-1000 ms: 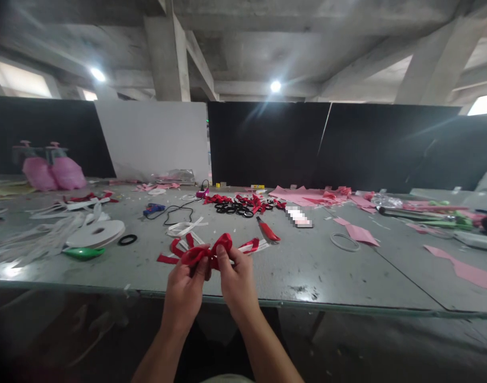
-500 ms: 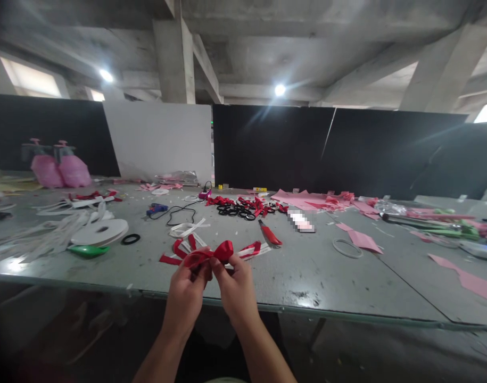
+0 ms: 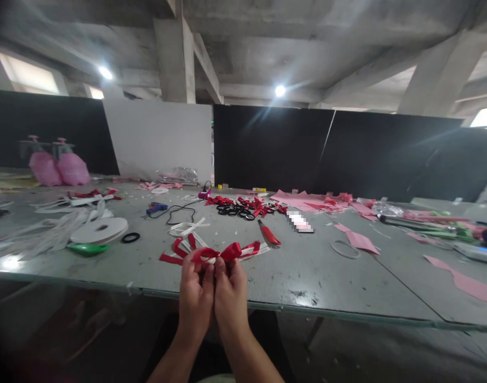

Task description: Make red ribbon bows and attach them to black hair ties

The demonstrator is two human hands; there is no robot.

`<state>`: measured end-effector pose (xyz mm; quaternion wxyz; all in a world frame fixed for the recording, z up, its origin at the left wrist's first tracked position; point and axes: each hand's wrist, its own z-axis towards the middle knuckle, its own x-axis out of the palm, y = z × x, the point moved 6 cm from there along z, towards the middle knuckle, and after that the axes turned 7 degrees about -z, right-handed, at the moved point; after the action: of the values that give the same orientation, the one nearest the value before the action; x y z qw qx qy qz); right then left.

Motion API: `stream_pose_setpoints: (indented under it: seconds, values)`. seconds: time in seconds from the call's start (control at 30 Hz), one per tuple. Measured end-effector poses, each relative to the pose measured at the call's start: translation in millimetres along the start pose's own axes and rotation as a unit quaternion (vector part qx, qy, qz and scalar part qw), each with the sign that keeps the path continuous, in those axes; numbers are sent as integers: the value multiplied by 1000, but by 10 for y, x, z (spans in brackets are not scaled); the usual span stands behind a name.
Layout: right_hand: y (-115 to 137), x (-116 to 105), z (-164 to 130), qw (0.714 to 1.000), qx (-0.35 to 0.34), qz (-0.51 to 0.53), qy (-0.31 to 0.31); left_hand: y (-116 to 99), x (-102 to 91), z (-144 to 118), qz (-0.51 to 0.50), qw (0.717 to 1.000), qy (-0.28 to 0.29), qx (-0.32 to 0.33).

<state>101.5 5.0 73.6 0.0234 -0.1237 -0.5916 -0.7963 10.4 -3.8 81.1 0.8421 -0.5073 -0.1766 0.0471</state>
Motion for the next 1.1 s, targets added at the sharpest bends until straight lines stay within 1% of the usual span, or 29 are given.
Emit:
stream_pose_setpoints:
  seconds: [0.1, 0.23, 0.33, 0.43, 0.5, 0.53, 0.67, 0.73, 0.87, 0.97, 1.03, 1.1]
  values:
    - [-22, -25, -6, 1000, -8, -26, -11, 17, 10, -22, -16, 1000, 2, -1]
    - [87, -78, -29, 991, -62, -113, -42, 7, -17, -45, -16, 1000, -7, 4]
    - [197, -87, -63, 984, -83, -151, -55, 59, -20, -56, -88, 996, 9, -30]
    - [241, -74, -86, 988, -83, -124, -43, 159, -17, -48, -200, 976, 38, -83]
    - [212, -53, -86, 994, -66, -91, -14, 191, -37, -22, -236, 966, 44, -92]
    - [186, -44, -83, 995, -55, -80, 3, 193, -54, -5, -234, 967, 42, -88]
    - [83, -49, -43, 998, -12, -45, 51, 159, -100, 66, -137, 988, 29, -71]
    - [62, -69, -6, 997, -6, -37, 65, 128, -124, 92, -85, 995, 16, -58]
    - [69, -138, 82, 996, -25, -47, 68, 70, -205, 115, 7, 1000, -17, -21]
    - [86, -172, 119, 996, -47, -39, 71, 45, -257, 111, 61, 998, -28, 0]
    - [105, -180, 128, 995, -64, -35, 70, 22, -263, 104, 87, 996, -21, 23]
    - [108, -191, 139, 995, -67, -35, 57, -18, -241, 94, 111, 992, -4, 62]
